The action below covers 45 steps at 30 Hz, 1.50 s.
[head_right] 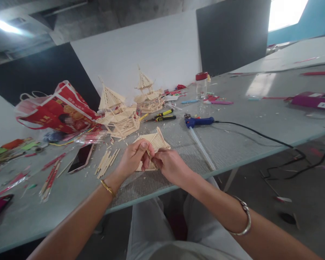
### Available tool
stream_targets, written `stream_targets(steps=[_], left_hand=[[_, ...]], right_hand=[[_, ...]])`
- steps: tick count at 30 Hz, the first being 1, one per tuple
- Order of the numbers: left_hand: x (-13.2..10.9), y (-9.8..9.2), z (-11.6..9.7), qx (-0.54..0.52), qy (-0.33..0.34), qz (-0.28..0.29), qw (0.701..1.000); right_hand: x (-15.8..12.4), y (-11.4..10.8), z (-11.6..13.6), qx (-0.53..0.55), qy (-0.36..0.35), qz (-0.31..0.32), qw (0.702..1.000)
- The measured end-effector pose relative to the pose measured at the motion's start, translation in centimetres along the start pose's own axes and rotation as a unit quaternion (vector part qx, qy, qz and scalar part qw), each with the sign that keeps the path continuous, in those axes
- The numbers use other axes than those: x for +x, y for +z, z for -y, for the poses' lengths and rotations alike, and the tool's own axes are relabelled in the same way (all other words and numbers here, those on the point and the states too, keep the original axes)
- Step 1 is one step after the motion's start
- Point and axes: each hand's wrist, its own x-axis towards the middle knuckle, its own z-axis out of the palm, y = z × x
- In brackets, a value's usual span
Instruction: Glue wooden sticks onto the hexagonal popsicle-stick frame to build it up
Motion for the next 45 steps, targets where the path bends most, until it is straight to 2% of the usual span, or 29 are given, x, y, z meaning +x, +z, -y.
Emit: stream_targets(steps=[6, 12, 22, 31, 45], left_hand=[[0.11, -0.09, 0.18, -0.007, 0.004, 0.003, 1.000], [0.21, -0.14, 0.17, -0.015, -0.006, 0.003, 1.000], [0.13, -0.11, 0.13, -0.012, -0.004, 0.003, 1.000], [0.21, -0.09, 0.22, -0.019, -0.007, 0.003, 1.000], [0.21, -0.08, 0.55, -0.018, -0.005, 0.002, 1.000]], right_hand=[[-0.22, -0.18, 0.08, 0.010, 0.011, -0.006, 1.000], [-0.62, -0.34, 0.07, -0.032, 0.082, -0.089, 0.992], [-0.96, -0.04, 0.22, -0.052, 0.048, -0.038, 0.997], [-0.87, 0.05, 0.01, -0.067, 0.007, -0.025, 0.997], [-0.85, 0.03, 0.10, -0.068, 0.005, -0.022, 0.997]])
